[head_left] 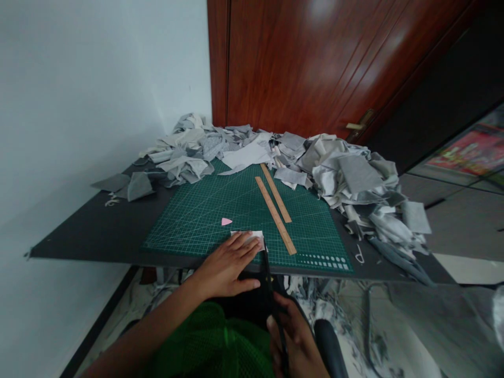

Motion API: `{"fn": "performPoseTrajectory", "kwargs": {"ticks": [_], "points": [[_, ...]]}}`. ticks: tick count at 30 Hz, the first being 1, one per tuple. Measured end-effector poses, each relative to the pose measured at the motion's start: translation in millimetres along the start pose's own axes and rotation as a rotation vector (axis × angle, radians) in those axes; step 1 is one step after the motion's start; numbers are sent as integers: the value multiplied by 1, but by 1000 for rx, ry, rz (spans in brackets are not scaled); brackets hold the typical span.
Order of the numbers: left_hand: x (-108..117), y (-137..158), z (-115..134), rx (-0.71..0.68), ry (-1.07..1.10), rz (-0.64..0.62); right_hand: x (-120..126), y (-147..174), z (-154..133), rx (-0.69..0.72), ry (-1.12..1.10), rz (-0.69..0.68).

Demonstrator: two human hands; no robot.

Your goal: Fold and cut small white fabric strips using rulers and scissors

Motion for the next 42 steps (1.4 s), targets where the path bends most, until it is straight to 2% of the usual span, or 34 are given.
{"fn": "performPoseTrajectory", "kwargs": {"ticks": [5, 13, 25, 42], "points": [[4, 0, 1, -11, 11, 28, 1, -1, 0, -59, -51, -50], [4, 0, 1, -11, 36, 28, 1, -5, -4, -92, -85, -57], [3, -1, 1, 6, 42, -38, -5, -4, -18, 18, 79, -106], [4, 0, 1, 1, 50, -17, -4, -6, -16, 53, 112, -106]]}}
Point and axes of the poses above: each hand's wrist, its own y-axis away from the middle knuckle, its own x-axis out of the back of the hand, z = x × y, the point moved 10 cm from there along -y, towards the middle knuckle, and after that the axes turned 5 degrees about -y, right-handed, at the moved point
